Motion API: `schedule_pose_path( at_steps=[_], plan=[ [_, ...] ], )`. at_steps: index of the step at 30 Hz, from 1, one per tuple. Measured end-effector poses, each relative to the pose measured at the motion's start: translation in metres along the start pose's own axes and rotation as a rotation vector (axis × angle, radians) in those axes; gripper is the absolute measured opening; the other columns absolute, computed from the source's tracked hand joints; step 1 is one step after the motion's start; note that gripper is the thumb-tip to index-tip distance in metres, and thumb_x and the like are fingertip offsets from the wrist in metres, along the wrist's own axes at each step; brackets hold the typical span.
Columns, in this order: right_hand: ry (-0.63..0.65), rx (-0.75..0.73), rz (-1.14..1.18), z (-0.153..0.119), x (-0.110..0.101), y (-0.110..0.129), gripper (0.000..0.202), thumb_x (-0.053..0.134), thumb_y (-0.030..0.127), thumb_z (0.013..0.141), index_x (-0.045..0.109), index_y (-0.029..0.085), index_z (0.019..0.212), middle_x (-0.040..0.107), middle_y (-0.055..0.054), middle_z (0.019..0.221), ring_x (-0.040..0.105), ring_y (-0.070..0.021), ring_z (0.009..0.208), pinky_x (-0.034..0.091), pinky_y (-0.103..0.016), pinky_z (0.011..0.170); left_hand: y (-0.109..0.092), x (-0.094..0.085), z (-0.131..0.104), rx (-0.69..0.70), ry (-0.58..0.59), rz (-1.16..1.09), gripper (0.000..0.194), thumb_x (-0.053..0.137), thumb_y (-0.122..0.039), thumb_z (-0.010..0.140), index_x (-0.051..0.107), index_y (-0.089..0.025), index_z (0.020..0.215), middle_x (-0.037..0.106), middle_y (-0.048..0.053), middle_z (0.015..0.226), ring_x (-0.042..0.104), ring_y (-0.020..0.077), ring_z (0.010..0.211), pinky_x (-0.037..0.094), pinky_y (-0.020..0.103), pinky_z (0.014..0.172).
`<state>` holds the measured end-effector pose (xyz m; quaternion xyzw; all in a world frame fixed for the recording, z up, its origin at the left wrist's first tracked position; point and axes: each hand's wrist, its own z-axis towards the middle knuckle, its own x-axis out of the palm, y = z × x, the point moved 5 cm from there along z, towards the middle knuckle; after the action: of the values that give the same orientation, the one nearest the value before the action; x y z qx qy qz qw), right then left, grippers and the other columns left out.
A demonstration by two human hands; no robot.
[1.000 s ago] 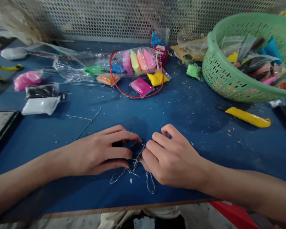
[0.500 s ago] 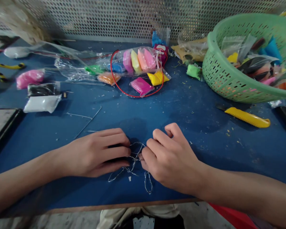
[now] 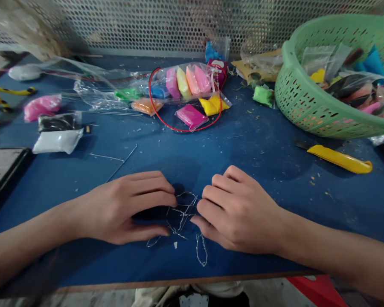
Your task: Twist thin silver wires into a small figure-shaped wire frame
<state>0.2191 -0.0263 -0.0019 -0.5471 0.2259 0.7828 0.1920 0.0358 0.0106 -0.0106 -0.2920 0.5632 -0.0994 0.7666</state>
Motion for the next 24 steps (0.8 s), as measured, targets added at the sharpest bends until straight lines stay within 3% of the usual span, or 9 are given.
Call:
schedule_pose_path(
  at_steps=[3, 7, 13, 24],
  plan=[
    [0.013, 0.029, 0.010, -0.002, 0.002, -0.003, 0.017, 0.061, 0.031, 0.094, 0.069, 0.020, 0.084, 0.068, -0.002, 0.079, 0.057, -0.0203, 0.075, 0.039, -0.040, 0.073, -0.002, 0.001, 0.001, -0.011, -0.010, 0.021, 0.033, 0.070, -0.044, 0.089, 0.065, -0.016, 0.105, 0.068, 0.009, 0.097, 0.062, 0.0204, 0.090, 0.053, 0.035, 0.086],
    [0.054, 0.066, 0.078, -0.002, 0.007, -0.004, 0.017, 0.058, 0.029, 0.096, 0.066, 0.019, 0.085, 0.066, -0.003, 0.081, 0.057, -0.0201, 0.076, 0.042, -0.038, 0.076, -0.007, 0.005, 0.002, -0.101, -0.045, 0.085, 0.030, 0.070, -0.045, 0.089, 0.064, -0.016, 0.097, 0.066, 0.007, 0.092, 0.061, 0.0202, 0.087, 0.052, 0.035, 0.083],
    [0.123, 0.022, 0.167, -0.001, 0.007, -0.008, 0.020, 0.054, 0.030, 0.097, 0.064, 0.014, 0.103, 0.067, -0.009, 0.096, 0.059, -0.0232, 0.089, 0.047, -0.038, 0.081, -0.015, 0.010, 0.000, -0.238, -0.040, 0.135, 0.033, 0.071, -0.048, 0.086, 0.064, -0.017, 0.094, 0.064, 0.006, 0.093, 0.059, 0.0209, 0.087, 0.050, 0.037, 0.081],
    [0.150, -0.019, 0.199, -0.004, 0.008, -0.007, 0.020, 0.051, 0.023, 0.101, 0.067, 0.014, 0.093, 0.067, -0.006, 0.088, 0.058, -0.0197, 0.082, 0.046, -0.036, 0.078, -0.016, 0.014, -0.003, -0.290, -0.097, 0.114, 0.033, 0.077, -0.046, 0.082, 0.062, -0.017, 0.086, 0.064, 0.002, 0.083, 0.059, 0.0183, 0.080, 0.050, 0.037, 0.085]
  ],
)
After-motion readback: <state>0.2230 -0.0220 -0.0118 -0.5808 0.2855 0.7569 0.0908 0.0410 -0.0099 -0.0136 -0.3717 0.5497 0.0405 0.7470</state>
